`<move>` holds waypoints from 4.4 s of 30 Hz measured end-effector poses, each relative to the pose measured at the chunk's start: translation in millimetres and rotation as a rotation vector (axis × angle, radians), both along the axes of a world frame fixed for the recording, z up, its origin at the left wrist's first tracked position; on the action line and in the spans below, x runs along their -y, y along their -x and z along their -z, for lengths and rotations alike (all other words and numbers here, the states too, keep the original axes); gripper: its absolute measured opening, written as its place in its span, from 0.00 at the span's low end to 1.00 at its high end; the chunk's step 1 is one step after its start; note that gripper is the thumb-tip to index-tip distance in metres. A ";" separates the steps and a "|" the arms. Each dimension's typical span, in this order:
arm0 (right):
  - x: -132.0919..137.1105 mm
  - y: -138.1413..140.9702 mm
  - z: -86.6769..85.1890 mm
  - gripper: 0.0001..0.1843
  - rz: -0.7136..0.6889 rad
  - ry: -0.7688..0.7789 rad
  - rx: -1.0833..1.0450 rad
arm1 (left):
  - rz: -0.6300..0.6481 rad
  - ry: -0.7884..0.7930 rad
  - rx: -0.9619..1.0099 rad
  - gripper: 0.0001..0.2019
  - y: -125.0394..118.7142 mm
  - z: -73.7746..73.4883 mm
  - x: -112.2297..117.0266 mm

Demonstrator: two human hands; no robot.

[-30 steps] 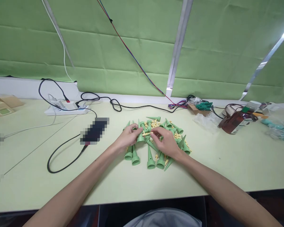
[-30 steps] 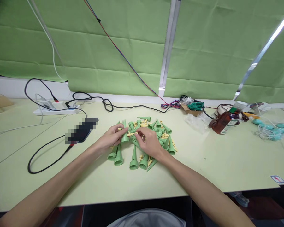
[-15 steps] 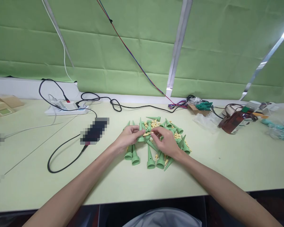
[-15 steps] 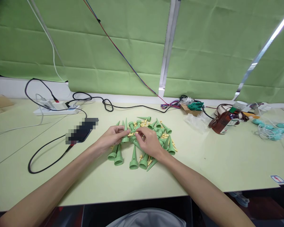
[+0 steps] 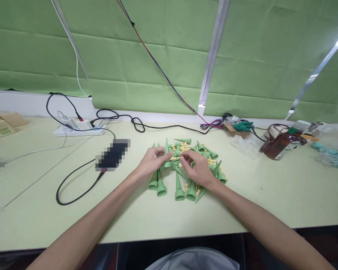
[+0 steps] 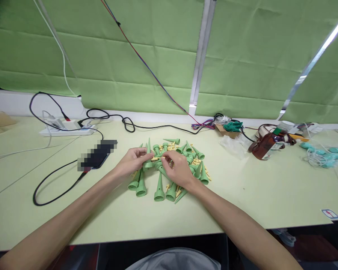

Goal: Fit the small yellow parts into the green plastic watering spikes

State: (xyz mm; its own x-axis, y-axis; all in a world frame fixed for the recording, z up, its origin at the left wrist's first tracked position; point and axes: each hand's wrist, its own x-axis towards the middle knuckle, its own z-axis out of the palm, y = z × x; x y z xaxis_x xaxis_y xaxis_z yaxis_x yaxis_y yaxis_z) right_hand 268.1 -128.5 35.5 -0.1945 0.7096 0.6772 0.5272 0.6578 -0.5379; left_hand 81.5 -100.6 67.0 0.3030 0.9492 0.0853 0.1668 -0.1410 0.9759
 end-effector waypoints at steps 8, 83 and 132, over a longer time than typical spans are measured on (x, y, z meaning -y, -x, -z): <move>0.9 0.8 -1.9 0.06 -0.047 0.017 0.004 | 0.016 0.012 0.014 0.16 -0.3 -0.1 0.5; -0.7 1.9 3.3 0.08 -0.133 0.063 0.056 | 0.075 -0.005 0.000 0.17 -2.0 6.6 2.0; -0.6 2.4 4.4 0.10 -0.137 0.122 0.057 | 0.069 -0.057 -0.017 0.18 -3.4 6.6 3.2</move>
State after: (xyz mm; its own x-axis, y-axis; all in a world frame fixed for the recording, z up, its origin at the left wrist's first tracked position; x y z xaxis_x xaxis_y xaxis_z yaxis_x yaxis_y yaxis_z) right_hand 265.7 -127.9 31.1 -0.3302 0.7502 0.5729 0.4692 0.6571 -0.5900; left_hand 84.9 -103.8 60.4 0.3690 0.9199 0.1327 0.1714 -0.2077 0.9631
